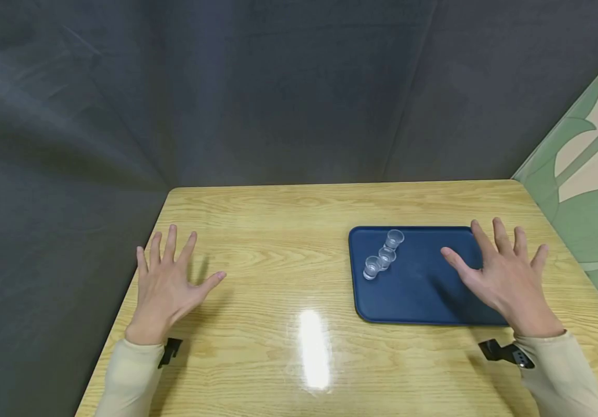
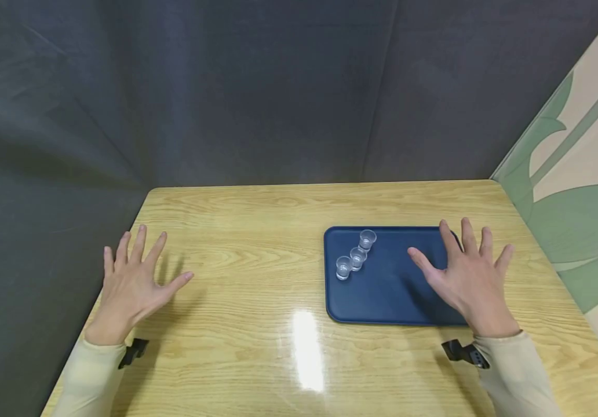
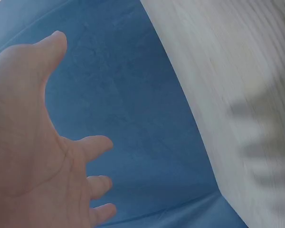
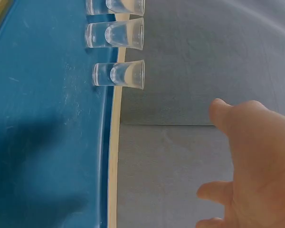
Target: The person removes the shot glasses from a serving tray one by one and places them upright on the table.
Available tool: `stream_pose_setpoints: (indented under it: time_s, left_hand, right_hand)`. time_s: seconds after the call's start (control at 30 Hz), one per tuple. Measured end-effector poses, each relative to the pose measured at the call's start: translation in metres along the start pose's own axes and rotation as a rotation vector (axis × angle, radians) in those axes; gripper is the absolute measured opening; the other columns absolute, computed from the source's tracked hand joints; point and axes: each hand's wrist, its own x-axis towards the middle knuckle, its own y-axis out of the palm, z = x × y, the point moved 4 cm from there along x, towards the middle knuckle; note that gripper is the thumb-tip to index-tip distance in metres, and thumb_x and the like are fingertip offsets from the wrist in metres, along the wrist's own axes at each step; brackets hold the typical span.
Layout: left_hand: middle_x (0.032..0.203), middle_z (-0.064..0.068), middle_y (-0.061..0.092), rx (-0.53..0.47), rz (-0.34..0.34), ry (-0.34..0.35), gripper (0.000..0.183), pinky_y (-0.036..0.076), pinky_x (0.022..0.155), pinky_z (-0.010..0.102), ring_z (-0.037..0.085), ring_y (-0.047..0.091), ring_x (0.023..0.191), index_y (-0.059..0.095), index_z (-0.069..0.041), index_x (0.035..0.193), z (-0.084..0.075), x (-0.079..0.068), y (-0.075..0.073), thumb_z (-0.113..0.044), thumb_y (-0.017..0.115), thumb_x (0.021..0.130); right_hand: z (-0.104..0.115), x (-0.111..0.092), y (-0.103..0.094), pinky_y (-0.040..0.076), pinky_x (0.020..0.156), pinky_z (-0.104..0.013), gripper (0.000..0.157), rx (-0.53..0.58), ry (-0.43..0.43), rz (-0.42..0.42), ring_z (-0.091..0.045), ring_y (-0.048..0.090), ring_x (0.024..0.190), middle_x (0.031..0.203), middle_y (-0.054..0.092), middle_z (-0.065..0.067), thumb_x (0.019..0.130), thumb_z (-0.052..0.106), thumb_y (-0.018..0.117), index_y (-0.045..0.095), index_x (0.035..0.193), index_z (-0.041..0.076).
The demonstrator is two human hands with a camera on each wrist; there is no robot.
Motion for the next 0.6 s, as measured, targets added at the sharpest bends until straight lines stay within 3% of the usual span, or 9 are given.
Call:
stream_pose_setpoints:
  time_s: [0.23,0.43,0.6]
  left_hand:
    - [0.177,0.023,0.016,0.002,0.041,0.022,0.106,0.004,0.125,0.077,0.053,0.012,0.161,0.036,-0.016,0.168,-0.009,0.002,0.011,-0.082,0.06,0.089]
    - [0.175,0.024,0.023,-0.019,0.045,0.074,0.098,0.015,0.125,0.075,0.051,0.021,0.16,0.037,-0.014,0.167,-0.031,0.005,0.025,-0.076,0.06,0.093]
    - [0.165,0.024,0.042,-0.08,-0.001,0.126,0.086,0.035,0.119,0.07,0.05,0.041,0.15,0.047,-0.011,0.161,-0.059,0.008,0.033,-0.067,0.062,0.098]
  right_hand:
    - [-0.004,0.003,-0.004,-0.006,0.113,-0.088,0.092,0.007,0.008,0.027,-0.07,0.004,0.154,0.171,0.009,-0.039,0.104,0.067,0.047,0.025,0.169,0.006]
    - [-0.014,0.011,-0.013,0.021,0.109,-0.085,0.087,0.061,-0.008,0.02,-0.071,0.027,0.143,0.161,0.026,-0.047,0.107,0.056,0.053,0.031,0.163,-0.007]
    - [-0.035,0.023,-0.011,0.041,0.096,-0.077,0.076,0.146,0.08,-0.013,-0.066,0.049,0.127,0.15,0.046,-0.045,0.109,0.05,0.051,0.044,0.155,-0.01]
